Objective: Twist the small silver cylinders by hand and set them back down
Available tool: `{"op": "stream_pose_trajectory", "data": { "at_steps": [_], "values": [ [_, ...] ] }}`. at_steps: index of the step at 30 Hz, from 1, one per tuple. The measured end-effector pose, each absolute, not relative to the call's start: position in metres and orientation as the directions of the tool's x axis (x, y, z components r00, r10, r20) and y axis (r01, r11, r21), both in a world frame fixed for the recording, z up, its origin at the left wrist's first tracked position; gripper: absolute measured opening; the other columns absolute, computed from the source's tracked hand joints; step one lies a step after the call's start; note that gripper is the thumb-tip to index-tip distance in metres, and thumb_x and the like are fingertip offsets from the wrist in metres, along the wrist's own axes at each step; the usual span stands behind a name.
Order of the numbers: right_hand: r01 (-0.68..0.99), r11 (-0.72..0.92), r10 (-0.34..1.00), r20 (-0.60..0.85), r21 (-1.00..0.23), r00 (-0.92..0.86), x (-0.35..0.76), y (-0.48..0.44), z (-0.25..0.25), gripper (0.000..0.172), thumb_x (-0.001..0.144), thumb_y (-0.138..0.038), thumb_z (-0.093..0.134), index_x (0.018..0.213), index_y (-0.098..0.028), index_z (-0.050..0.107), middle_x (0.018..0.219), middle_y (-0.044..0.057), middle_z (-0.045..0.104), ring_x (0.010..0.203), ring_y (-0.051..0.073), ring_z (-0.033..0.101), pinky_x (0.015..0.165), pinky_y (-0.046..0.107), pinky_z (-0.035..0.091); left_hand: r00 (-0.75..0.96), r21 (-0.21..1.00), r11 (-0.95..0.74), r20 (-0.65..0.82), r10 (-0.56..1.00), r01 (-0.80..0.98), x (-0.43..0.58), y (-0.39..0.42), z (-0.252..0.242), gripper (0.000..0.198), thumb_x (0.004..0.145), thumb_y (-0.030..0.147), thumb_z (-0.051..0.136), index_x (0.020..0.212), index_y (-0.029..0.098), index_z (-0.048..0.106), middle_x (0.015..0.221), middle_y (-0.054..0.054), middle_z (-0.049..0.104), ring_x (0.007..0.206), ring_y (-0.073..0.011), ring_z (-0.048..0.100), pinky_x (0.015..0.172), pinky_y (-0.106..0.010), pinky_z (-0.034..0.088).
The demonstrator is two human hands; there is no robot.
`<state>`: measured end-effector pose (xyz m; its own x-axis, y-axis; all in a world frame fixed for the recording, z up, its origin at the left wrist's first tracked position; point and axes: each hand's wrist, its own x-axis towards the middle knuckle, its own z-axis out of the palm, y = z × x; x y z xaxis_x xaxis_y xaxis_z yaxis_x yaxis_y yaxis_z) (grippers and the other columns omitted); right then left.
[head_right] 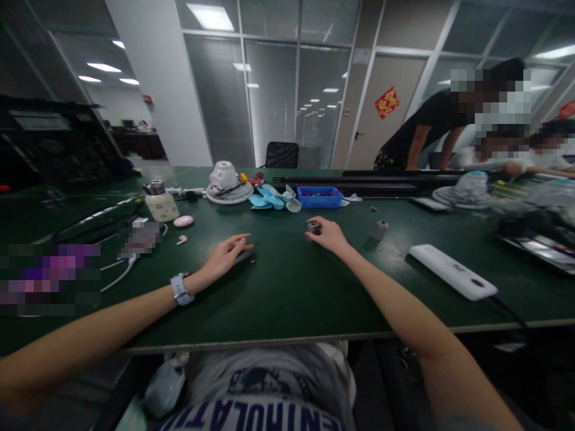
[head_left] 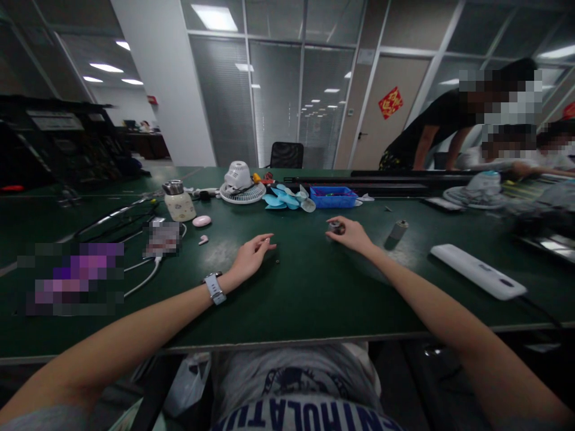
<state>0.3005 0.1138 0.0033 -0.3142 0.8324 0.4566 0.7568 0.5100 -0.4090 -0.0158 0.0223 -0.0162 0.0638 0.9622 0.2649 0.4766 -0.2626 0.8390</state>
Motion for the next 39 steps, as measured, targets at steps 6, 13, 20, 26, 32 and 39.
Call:
{"op": "stream_pose_trajectory", "data": {
  "at_steps": [6,13,20,26,32,39],
  "values": [
    [0.974,-0.085,0.884,0.435,-0.209,0.171,0.371,0.146,0.006,0.041,0.084,-0.038,0.061,0.117,-0.014,0.06,0.102,0.016,0.069,0.094,0.028,0.065,0.081,0.038,0.048,0.062,0.824,-0.256,0.261,0.963,0.505,-0.016,0.023,-0.018,0.044,0.091,0.049,0.044,0.122,0.021,0.059,0.104,-0.009,0.075,0.101,-0.0253,0.068,0.084,-0.037,0.048],
    [0.971,-0.227,0.86,0.451,-0.08,0.239,0.36,0.139,0.008,0.045,0.089,-0.041,0.054,0.119,-0.007,0.053,0.106,0.022,0.064,0.097,0.032,0.064,0.079,0.039,0.047,0.063,0.826,-0.244,0.247,0.967,0.508,-0.017,0.023,-0.018,0.044,0.09,0.049,0.045,0.123,0.022,0.058,0.104,-0.008,0.075,0.098,-0.0244,0.068,0.083,-0.037,0.047],
    [0.997,-0.082,0.799,0.597,-0.01,0.071,0.343,0.132,0.012,0.047,0.089,-0.04,0.054,0.122,-0.006,0.055,0.118,0.027,0.059,0.113,0.038,0.053,0.094,0.052,0.035,0.007,0.847,-0.224,0.252,0.968,0.482,-0.014,0.019,-0.012,0.041,0.09,0.046,0.047,0.119,0.021,0.057,0.104,-0.01,0.074,0.101,-0.0257,0.067,0.084,-0.039,0.048],
    [0.664,0.738,0.618,0.512,-0.118,-0.596,0.241,0.073,0.002,0.048,0.094,-0.044,0.046,0.138,-0.023,0.049,0.141,0.012,0.051,0.131,0.027,0.044,0.105,0.049,0.033,-0.132,0.891,-0.191,0.266,0.955,0.411,-0.012,0.021,-0.014,0.034,0.089,0.042,0.049,0.113,0.019,0.053,0.104,-0.011,0.073,0.105,-0.0248,0.066,0.091,-0.041,0.049],
    [0.346,0.907,0.414,0.357,-0.24,-0.837,0.186,0.034,-0.012,0.03,0.095,-0.026,0.051,0.121,-0.029,0.065,0.128,0.002,0.063,0.135,0.022,0.041,0.107,0.046,0.03,-0.122,0.894,-0.22,0.287,0.95,0.39,-0.012,0.025,-0.02,0.031,0.088,0.041,0.049,0.111,0.019,0.05,0.103,-0.011,0.072,0.101,-0.0232,0.067,0.09,-0.04,0.049],
    [0.564,0.811,0.548,0.535,-0.154,-0.643,0.239,0.071,0.013,0.021,0.09,-0.024,0.059,0.106,-0.028,0.072,0.1,0.003,0.074,0.1,0.021,0.064,0.094,0.041,0.037,-0.111,0.887,-0.2,0.268,0.957,0.416,-0.012,0.022,-0.016,0.03,0.089,0.041,0.049,0.109,0.02,0.051,0.103,-0.011,0.072,0.103,-0.0247,0.067,0.089,-0.042,0.049]
  ]
}}
